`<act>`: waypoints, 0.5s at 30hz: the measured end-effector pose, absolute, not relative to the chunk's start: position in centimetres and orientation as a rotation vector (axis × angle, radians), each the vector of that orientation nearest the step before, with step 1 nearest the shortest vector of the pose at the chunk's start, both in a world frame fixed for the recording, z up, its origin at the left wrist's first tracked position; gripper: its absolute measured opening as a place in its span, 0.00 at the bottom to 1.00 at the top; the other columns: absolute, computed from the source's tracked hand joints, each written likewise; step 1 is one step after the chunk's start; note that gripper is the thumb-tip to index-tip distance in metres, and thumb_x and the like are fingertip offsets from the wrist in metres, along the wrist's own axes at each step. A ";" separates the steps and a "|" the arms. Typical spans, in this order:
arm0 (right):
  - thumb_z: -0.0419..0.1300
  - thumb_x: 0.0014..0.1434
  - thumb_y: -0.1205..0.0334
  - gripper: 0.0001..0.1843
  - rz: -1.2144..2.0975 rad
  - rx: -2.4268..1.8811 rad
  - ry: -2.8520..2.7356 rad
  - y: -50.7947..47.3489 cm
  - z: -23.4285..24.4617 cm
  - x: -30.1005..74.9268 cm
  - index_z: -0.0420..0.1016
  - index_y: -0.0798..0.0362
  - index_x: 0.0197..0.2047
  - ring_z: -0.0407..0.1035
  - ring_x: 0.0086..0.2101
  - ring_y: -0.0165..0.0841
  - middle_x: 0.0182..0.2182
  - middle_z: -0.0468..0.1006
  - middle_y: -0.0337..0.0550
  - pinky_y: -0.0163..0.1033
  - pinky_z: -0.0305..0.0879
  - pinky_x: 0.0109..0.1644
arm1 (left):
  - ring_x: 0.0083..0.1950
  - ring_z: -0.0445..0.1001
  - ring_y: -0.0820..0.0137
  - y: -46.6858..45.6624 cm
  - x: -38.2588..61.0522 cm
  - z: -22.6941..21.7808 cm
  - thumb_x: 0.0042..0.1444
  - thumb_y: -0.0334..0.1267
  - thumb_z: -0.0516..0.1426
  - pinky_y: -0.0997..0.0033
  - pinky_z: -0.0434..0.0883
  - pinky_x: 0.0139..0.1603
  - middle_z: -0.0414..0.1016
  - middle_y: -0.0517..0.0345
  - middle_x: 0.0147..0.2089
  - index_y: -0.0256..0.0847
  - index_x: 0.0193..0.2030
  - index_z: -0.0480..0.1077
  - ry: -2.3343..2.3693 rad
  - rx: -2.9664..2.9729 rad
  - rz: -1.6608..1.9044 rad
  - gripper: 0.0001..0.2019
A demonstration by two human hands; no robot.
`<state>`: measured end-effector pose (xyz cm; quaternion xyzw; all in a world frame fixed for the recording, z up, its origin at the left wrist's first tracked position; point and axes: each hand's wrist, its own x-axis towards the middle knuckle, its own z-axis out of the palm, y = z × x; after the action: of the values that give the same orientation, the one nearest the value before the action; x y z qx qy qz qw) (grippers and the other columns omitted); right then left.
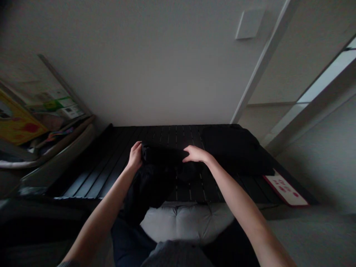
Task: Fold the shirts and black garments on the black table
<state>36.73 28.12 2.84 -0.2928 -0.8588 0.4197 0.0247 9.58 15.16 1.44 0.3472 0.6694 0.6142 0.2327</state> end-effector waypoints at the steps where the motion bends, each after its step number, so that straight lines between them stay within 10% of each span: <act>1: 0.65 0.46 0.55 0.11 1.226 -0.946 -2.600 28.3 2.7 37.0 0.73 0.53 0.27 0.70 0.31 0.36 0.26 0.77 0.39 0.38 0.61 0.35 | 0.27 0.65 0.74 15.1 9.1 1.5 0.53 0.44 0.52 0.77 0.62 0.28 0.66 0.64 0.26 0.39 0.35 0.68 1.817 0.903 1.676 0.11; 10: 0.57 0.47 0.56 0.08 1.129 -1.019 -1.876 29.5 2.7 37.1 0.64 0.51 0.26 0.62 0.27 0.31 0.23 0.68 0.35 0.36 0.56 0.31 | 0.43 0.75 0.64 13.0 9.0 1.4 0.59 0.51 0.50 0.67 0.68 0.45 0.77 0.50 0.42 0.39 0.46 0.71 2.204 1.236 1.323 0.19; 15: 0.55 0.46 0.61 0.06 0.885 -1.198 -1.791 29.9 1.7 36.8 0.63 0.50 0.30 0.66 0.30 0.35 0.25 0.69 0.38 0.39 0.60 0.34 | 0.67 0.60 0.48 9.8 11.9 0.8 0.49 0.62 0.58 0.50 0.62 0.61 0.60 0.39 0.68 0.41 0.67 0.54 2.262 1.485 0.685 0.43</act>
<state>36.82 29.93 1.72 -0.4724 -0.7065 0.3489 0.3950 11.94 9.80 0.77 0.5240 0.7980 0.2417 0.1740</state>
